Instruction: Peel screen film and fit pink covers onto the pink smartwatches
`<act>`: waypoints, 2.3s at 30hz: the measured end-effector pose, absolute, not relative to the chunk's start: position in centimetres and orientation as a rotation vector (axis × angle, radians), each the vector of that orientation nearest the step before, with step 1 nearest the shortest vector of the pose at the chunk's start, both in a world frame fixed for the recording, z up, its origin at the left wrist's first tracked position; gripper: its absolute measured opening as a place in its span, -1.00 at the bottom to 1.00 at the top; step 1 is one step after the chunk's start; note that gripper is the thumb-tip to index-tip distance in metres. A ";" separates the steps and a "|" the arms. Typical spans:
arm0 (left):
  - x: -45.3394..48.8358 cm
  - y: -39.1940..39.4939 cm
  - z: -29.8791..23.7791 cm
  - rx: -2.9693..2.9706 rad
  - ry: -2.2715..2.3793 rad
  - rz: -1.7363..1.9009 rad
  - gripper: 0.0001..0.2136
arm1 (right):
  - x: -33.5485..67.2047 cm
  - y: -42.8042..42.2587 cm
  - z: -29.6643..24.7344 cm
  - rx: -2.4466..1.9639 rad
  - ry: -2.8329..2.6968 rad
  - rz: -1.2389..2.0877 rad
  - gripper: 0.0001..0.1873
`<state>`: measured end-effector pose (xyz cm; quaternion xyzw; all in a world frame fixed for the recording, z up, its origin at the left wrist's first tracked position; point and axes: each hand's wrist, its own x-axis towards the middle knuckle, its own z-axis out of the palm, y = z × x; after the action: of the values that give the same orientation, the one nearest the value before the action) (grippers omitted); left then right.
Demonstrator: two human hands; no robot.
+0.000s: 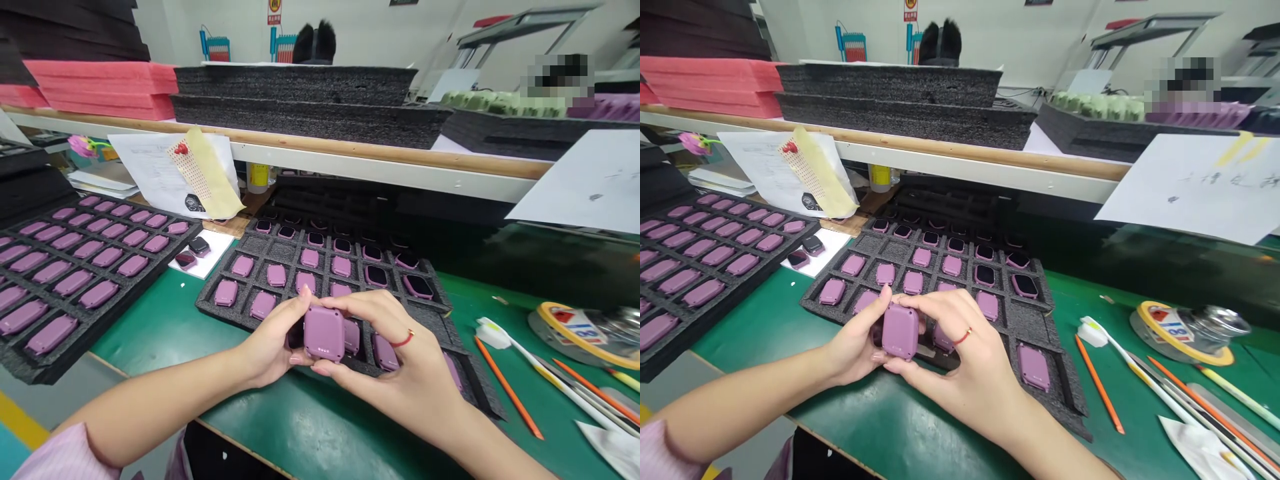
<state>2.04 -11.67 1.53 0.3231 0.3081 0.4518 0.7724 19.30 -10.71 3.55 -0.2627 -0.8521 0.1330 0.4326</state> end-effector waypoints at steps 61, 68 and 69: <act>1.5 -11.1 1.7 0.465 0.435 0.873 -0.49 | 19.7 -10.0 4.5 -0.773 -1.390 0.737 -0.90; 1.5 -11.3 1.9 0.501 0.405 0.863 -0.55 | 20.1 -9.9 4.5 -0.750 -1.624 0.449 -0.82; 1.5 -11.3 1.9 0.511 0.402 0.864 -0.54 | 20.2 -9.9 4.5 -0.740 -1.658 0.394 -0.79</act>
<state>1.49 -11.29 1.93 0.2433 0.1912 0.4110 0.8575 20.23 -9.87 4.53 -0.3189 -0.7149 0.1698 0.5987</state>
